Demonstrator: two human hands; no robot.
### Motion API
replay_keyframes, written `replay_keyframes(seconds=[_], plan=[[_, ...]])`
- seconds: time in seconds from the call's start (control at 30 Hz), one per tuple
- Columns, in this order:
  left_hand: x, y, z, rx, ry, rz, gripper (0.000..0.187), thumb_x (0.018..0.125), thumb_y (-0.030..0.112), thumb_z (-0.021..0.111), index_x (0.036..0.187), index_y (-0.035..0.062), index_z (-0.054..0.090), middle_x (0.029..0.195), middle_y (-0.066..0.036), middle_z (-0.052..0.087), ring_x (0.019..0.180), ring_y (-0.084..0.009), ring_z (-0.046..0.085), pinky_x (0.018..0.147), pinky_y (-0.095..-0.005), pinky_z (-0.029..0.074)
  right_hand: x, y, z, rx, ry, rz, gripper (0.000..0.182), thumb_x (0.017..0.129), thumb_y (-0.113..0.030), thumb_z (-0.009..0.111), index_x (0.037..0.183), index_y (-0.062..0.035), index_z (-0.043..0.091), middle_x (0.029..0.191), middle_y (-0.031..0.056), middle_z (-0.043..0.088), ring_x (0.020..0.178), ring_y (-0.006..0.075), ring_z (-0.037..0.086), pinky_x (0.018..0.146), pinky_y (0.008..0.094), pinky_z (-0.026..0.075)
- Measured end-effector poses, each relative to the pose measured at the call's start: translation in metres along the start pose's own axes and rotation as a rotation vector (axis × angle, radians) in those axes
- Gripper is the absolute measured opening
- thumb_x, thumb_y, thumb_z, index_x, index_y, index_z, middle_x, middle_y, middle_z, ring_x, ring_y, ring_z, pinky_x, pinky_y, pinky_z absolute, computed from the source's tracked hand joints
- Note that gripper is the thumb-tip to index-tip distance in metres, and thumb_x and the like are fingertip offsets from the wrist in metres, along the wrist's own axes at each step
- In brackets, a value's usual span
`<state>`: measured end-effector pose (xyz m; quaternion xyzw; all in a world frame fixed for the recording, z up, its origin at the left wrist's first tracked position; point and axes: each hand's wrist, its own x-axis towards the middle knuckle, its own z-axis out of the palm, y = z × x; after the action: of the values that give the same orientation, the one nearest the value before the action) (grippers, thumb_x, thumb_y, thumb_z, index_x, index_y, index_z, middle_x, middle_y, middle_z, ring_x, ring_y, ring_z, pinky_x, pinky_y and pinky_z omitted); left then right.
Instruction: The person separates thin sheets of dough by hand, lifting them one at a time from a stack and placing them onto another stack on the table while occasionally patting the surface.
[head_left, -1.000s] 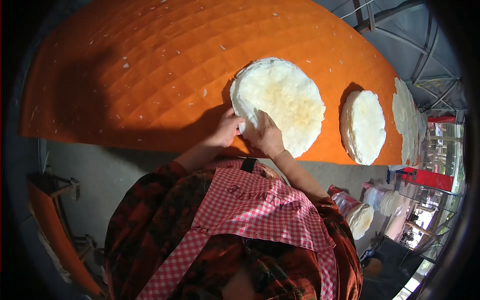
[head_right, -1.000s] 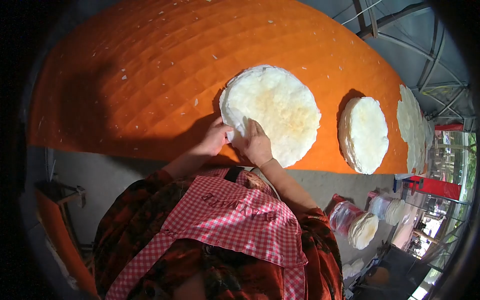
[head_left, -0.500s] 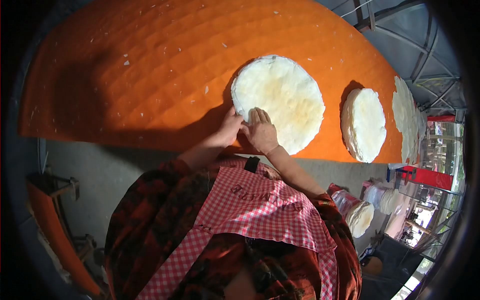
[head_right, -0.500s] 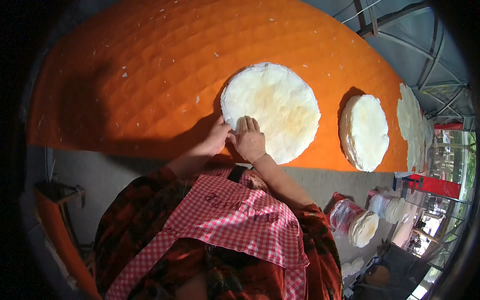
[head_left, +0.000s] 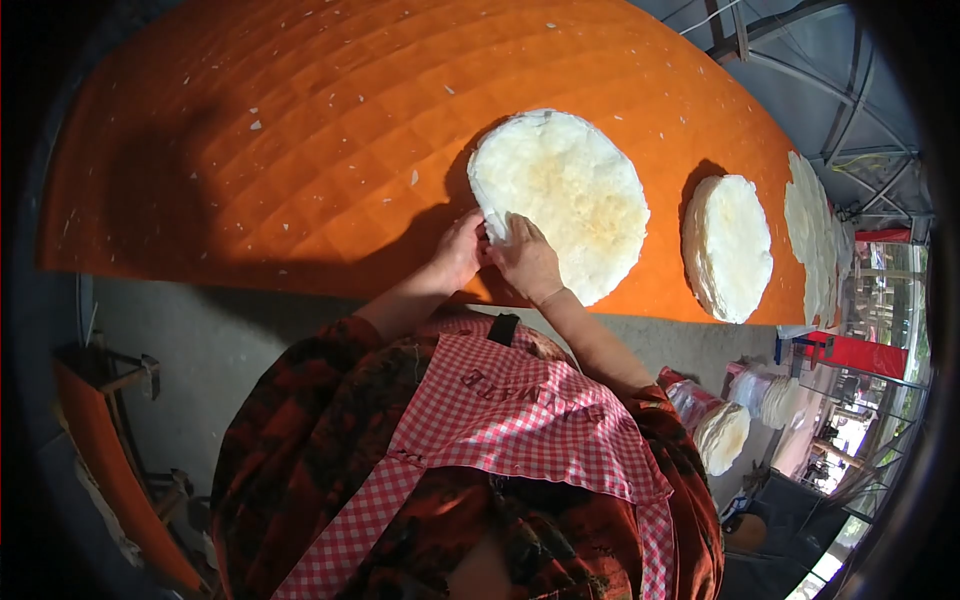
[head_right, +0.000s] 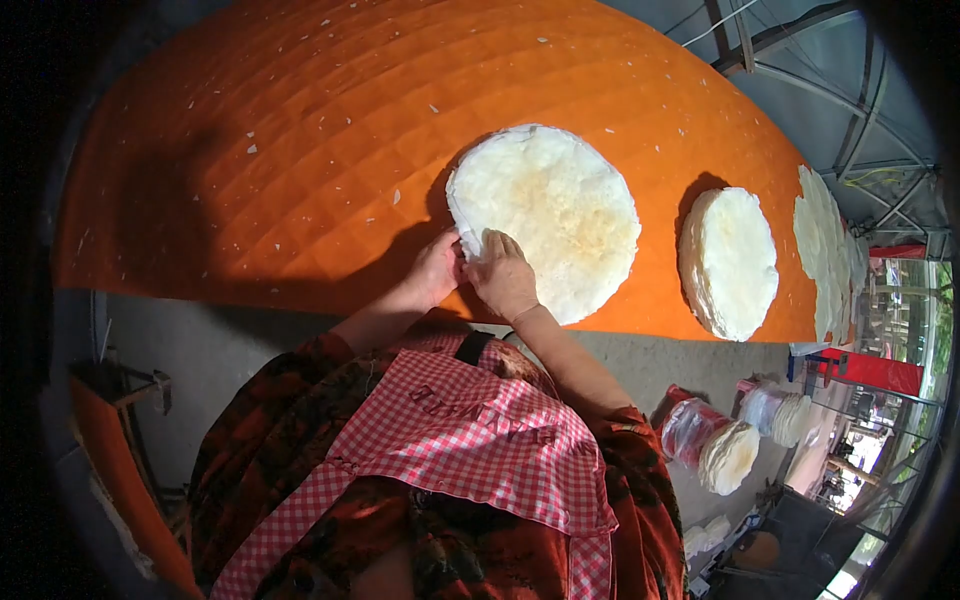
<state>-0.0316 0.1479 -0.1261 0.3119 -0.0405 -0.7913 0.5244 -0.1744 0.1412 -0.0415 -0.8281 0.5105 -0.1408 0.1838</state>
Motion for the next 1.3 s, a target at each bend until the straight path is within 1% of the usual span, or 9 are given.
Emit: replay_keyframes(seconds=[0.27,0.37,0.47,0.63,0.9,1.13,1.2,1.27,1.3], plan=[[-0.009,0.002,0.029,0.258,0.080,0.081,0.024,0.094,0.017,0.046,0.117,0.0141,0.052,0.099,-0.005,0.061,0.088,-0.0204,0.062,0.071,-0.0374,0.055,0.006,-0.001,-0.007,0.068,-0.042,0.187,0.048,0.079,-0.009,0.052,0.125,0.0024,0.045,0.109,0.0241,0.059,0.094,0.0375,0.061,0.082,0.0427,0.049],[-0.003,-0.001,0.032,0.319,0.226,0.030,0.026,0.092,0.010,0.042,0.117,0.0133,0.052,0.099,-0.006,0.061,0.084,-0.0207,0.063,0.067,-0.0376,0.056,0.010,-0.007,0.016,-0.302,0.145,-0.085,0.052,0.076,-0.007,0.054,0.127,0.0009,0.044,0.113,0.0208,0.058,0.100,0.0336,0.059,0.084,0.0393,0.050],[0.001,0.000,0.032,0.330,0.275,-0.010,0.028,0.092,0.008,0.040,0.116,0.0129,0.053,0.098,-0.006,0.061,0.080,-0.0203,0.064,0.062,-0.0364,0.056,0.017,-0.006,0.013,-0.295,-0.110,-0.019,0.054,0.076,-0.008,0.057,0.127,0.0004,0.043,0.117,0.0174,0.057,0.105,0.0313,0.058,0.086,0.0364,0.049],[0.012,-0.011,0.015,0.357,0.311,0.037,0.028,0.090,0.006,0.038,0.113,0.0107,0.052,0.099,-0.006,0.060,0.085,-0.0200,0.061,0.062,-0.0369,0.056,-0.006,0.017,-0.003,-0.345,0.166,-0.220,0.053,0.075,-0.030,0.066,0.118,-0.0018,0.051,0.105,0.0140,0.063,0.088,0.0318,0.064,0.072,0.0362,0.054],[0.000,-0.003,0.022,0.342,0.251,0.003,0.029,0.092,0.007,0.035,0.117,0.0097,0.050,0.106,-0.007,0.058,0.090,-0.0212,0.060,0.070,-0.0405,0.056,0.017,0.002,-0.007,-0.248,0.008,-0.025,0.052,0.076,-0.029,0.064,0.116,0.0010,0.049,0.101,0.0153,0.061,0.090,0.0319,0.062,0.072,0.0364,0.053],[0.003,-0.008,0.018,0.148,0.300,0.016,0.031,0.095,0.030,0.037,0.111,0.0076,0.052,0.096,-0.008,0.057,0.079,-0.0213,0.058,0.067,-0.0421,0.054,0.032,0.008,0.029,-0.327,-0.111,0.091,0.059,0.075,-0.024,0.064,0.122,0.0029,0.043,0.114,0.0174,0.056,0.101,0.0333,0.058,0.081,0.0391,0.050],[-0.009,0.006,0.035,0.109,0.284,-0.037,0.058,0.088,0.061,0.046,0.120,0.0134,0.049,0.107,-0.004,0.059,0.095,-0.0211,0.058,0.082,-0.0444,0.048,0.018,-0.009,0.007,-0.385,-0.093,-0.038,0.061,0.074,-0.024,0.065,0.125,0.0005,0.044,0.125,0.0172,0.049,0.113,0.0327,0.049,0.088,0.0390,0.046],[-0.003,0.007,0.041,0.083,0.196,0.008,0.057,0.088,0.056,0.050,0.125,0.0130,0.047,0.112,-0.004,0.058,0.101,-0.0214,0.057,0.086,-0.0434,0.046,-0.009,-0.009,-0.010,-0.291,0.061,-0.050,0.055,0.077,-0.026,0.062,0.123,-0.0004,0.047,0.132,0.0178,0.045,0.124,0.0318,0.041,0.088,0.0409,0.045],[0.008,0.005,0.027,0.211,0.174,-0.042,0.055,0.087,0.047,0.057,0.127,0.0106,0.046,0.118,-0.006,0.057,0.104,-0.0214,0.057,0.084,-0.0423,0.048,-0.023,-0.002,-0.029,-0.204,0.038,-0.097,0.053,0.077,-0.032,0.064,0.120,-0.0038,0.053,0.125,0.0168,0.053,0.113,0.0309,0.052,0.081,0.0389,0.049]])
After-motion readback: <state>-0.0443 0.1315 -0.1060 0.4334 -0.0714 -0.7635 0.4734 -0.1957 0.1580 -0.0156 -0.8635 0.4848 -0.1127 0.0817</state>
